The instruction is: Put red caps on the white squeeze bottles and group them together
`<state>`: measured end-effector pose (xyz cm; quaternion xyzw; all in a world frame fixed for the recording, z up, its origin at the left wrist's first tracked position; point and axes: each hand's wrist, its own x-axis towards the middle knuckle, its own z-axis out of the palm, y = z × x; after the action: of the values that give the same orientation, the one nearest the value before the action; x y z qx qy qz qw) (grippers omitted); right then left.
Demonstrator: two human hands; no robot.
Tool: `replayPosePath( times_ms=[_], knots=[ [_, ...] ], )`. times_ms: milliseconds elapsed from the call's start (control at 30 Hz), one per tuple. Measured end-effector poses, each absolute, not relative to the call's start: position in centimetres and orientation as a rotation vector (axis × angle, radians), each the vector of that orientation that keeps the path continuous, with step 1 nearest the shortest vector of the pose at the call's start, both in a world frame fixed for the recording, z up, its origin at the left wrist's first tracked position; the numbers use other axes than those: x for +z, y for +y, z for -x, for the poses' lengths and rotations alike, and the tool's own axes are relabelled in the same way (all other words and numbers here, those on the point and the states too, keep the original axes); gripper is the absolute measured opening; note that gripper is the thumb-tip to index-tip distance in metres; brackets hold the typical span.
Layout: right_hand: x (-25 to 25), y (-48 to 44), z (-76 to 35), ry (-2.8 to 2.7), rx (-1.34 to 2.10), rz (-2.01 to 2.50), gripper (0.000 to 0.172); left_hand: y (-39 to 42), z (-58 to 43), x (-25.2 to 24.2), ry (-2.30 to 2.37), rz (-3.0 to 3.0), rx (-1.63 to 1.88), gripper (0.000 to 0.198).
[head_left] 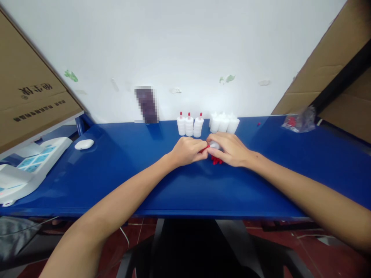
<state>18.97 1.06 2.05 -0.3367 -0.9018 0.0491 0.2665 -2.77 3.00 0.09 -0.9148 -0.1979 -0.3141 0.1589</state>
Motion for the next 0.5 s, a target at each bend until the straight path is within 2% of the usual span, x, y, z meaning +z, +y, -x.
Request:
replayPosePath(
  times_ms=[500],
  knots=[
    [2.51,0.16,-19.05,-2.362,0.219,0.852,0.042,2.38,2.28,0.41,-0.464,2.606,-0.867,0.036]
  ],
)
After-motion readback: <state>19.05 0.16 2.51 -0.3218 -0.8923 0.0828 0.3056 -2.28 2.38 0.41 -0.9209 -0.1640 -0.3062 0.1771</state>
